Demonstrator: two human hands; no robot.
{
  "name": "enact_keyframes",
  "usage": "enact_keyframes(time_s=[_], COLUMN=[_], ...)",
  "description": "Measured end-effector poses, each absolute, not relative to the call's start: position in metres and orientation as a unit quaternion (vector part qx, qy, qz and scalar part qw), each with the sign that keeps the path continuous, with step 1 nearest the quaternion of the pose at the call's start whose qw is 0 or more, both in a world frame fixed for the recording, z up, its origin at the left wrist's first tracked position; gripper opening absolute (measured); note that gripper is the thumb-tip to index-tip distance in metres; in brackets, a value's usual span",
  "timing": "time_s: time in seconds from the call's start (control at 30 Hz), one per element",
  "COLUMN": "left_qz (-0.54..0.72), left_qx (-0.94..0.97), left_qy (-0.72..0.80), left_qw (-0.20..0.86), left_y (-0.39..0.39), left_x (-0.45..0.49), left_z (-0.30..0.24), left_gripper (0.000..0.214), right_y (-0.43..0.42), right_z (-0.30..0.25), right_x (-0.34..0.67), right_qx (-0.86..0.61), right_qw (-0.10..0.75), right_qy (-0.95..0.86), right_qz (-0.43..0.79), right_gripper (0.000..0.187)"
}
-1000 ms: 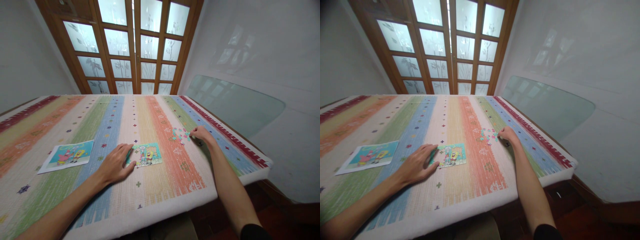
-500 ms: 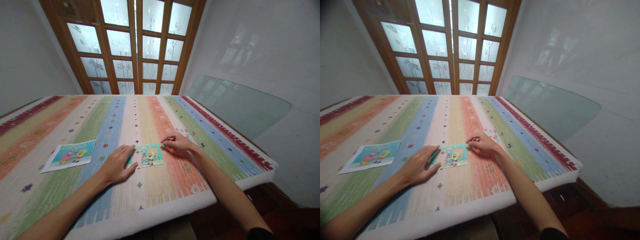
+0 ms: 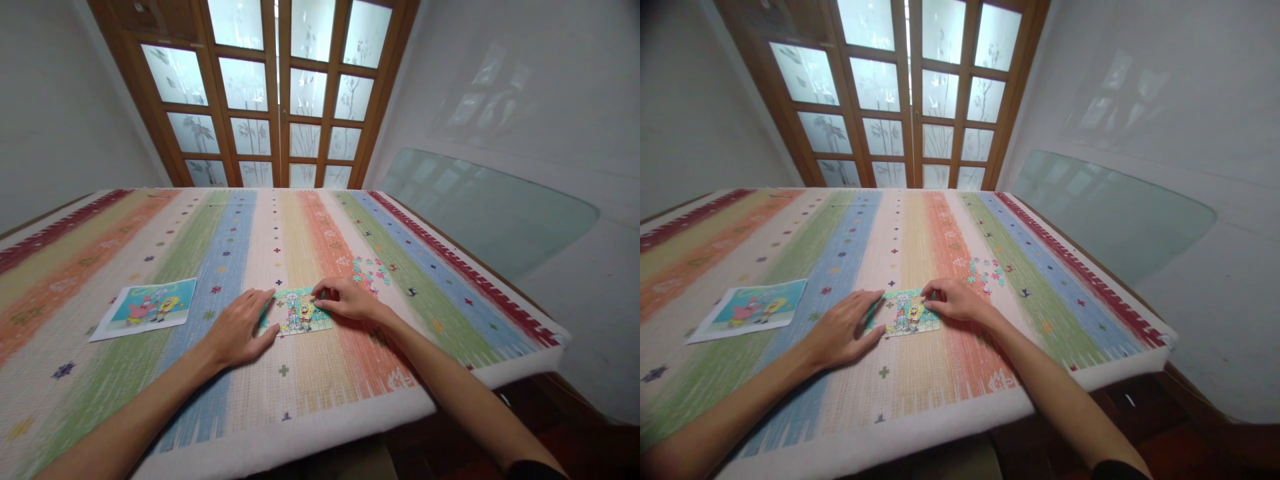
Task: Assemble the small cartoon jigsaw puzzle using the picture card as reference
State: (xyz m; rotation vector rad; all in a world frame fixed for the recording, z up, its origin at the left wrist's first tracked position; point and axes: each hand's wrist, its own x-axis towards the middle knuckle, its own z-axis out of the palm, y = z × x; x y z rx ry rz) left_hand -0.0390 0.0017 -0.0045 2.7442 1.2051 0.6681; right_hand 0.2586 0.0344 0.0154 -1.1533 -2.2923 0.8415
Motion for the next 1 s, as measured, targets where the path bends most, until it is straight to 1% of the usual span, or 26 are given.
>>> enact_keyframes(time_s=[0.5,0.7,1.0], left_qz=[0.242,0.237,0.237], left_qx=[0.894,0.896,0.899], left_qy=[0.375,0.374,0.369], left_qw=[0.035,0.030,0.011], left_y=[0.0028,0.0032,0.0026], left_x=[-0.0397,-0.0386,-0.0395], left_z=[-0.0064,-0.0062,-0.0058], left_gripper=[0.052,0.050,0.050], right_y=[0.0382,0.0386,0.0370], right_z=[0.0061,0.0090,0.0108], right_x=[0.2593,0.2597,0.2580], right_qx=[-0.370,-0.402,-0.423], right_qw=[0.223,0.214,0.189], right_qy=[-0.866,-0.858,-0.859], right_qz=[0.253,0.236,0.219], right_gripper=[0.008,0.006,0.007])
